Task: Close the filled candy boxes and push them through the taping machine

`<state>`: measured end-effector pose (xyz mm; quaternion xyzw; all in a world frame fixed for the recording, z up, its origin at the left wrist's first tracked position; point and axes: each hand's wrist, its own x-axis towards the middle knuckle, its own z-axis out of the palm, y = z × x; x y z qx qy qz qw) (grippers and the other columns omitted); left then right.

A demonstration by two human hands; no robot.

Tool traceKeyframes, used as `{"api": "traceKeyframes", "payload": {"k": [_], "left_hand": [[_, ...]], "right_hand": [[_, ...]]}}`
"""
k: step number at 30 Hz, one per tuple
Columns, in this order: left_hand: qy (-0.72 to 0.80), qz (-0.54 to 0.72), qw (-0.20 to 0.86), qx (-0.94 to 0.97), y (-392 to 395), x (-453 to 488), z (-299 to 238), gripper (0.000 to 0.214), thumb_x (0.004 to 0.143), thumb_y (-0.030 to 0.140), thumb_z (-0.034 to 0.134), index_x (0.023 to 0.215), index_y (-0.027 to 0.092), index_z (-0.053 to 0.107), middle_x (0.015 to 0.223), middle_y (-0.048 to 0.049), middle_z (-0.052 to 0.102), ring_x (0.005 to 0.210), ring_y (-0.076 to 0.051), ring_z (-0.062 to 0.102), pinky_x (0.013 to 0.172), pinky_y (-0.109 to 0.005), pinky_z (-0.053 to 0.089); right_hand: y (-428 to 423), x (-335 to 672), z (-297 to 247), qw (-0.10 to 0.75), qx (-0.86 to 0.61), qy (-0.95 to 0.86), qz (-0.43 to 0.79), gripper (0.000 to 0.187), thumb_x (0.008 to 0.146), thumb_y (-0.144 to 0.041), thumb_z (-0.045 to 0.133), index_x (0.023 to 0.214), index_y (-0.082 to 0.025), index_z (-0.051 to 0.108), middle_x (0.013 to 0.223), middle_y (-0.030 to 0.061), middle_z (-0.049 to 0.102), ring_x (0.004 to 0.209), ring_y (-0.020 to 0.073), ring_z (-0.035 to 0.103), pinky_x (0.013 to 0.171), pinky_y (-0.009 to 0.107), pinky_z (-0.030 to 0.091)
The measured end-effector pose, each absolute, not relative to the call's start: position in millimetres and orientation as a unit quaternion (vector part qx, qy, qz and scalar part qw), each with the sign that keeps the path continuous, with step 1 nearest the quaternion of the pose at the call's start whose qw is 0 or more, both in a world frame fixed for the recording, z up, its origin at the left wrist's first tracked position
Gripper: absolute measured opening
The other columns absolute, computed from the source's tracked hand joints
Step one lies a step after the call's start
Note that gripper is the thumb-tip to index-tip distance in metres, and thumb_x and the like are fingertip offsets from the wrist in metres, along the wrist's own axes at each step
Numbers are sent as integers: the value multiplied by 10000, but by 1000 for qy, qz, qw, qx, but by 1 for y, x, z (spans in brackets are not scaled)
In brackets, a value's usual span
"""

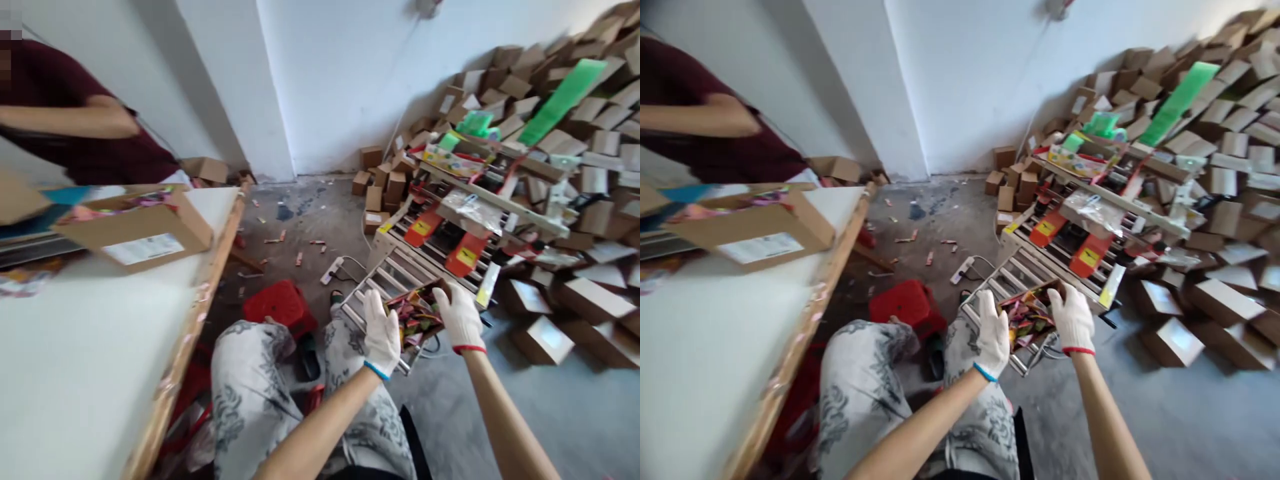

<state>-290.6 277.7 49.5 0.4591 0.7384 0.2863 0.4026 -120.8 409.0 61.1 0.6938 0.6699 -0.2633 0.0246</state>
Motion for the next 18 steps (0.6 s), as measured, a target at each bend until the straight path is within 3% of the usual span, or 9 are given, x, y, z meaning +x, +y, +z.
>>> {"api": "traceKeyframes", "payload": {"k": [3, 5, 9, 12, 14, 18], "left_hand": [[592, 295, 384, 644, 302, -297, 55, 689, 992, 584, 437, 1600, 286, 312, 1662, -103, 314, 1557, -329, 240, 1277, -591, 191], [502, 264, 405, 717, 323, -299, 54, 654, 996, 560, 461, 1586, 306, 338, 1625, -71, 397, 1530, -284, 322, 1274, -503, 262], [497, 213, 460, 704, 348, -283, 37, 605, 1027, 441, 445, 1592, 277, 304, 1496, -77, 555, 1381, -223, 528, 1149, -363, 452], [513, 171, 464, 702, 352, -265, 21, 499, 1017, 361, 446, 1501, 240, 432, 1281, -99, 670, 1184, -241, 647, 994, -360, 545], [535, 135, 455, 698, 352, -256, 14, 403, 1017, 359, 428, 1361, 185, 547, 1188, -125, 682, 1108, -274, 666, 922, -391, 566], [554, 140, 445, 689, 349, -257, 11, 391, 1008, 410, 424, 1251, 145, 579, 1219, -155, 652, 1121, -324, 651, 899, -449, 572]], "right_hand": [[406, -128, 55, 5, 715, 651, -255, 572, 970, -560, 379, 1305, -175, 636, 1196, 155, 672, 1130, 302, 615, 998, 461, 471], [406, -130, 52, -8, 724, 637, -265, 583, 967, -554, 350, 1268, -165, 662, 1199, 161, 677, 1139, 313, 609, 1015, 482, 464], [401, -117, 55, -70, 720, 603, -335, 590, 977, -562, 349, 1239, -154, 687, 1241, 145, 686, 1193, 294, 603, 1084, 471, 440], [394, -105, 63, -75, 675, 623, -387, 560, 1006, -558, 378, 1341, -197, 644, 1331, 102, 658, 1251, 257, 584, 1112, 424, 428], [392, -104, 68, -27, 639, 672, -373, 506, 1025, -527, 380, 1320, -233, 666, 1334, 76, 661, 1238, 253, 590, 1091, 410, 438], [392, -116, 69, 68, 588, 744, -311, 460, 1039, -487, 368, 1163, -249, 742, 1208, 62, 716, 1091, 267, 644, 985, 412, 479]]}}
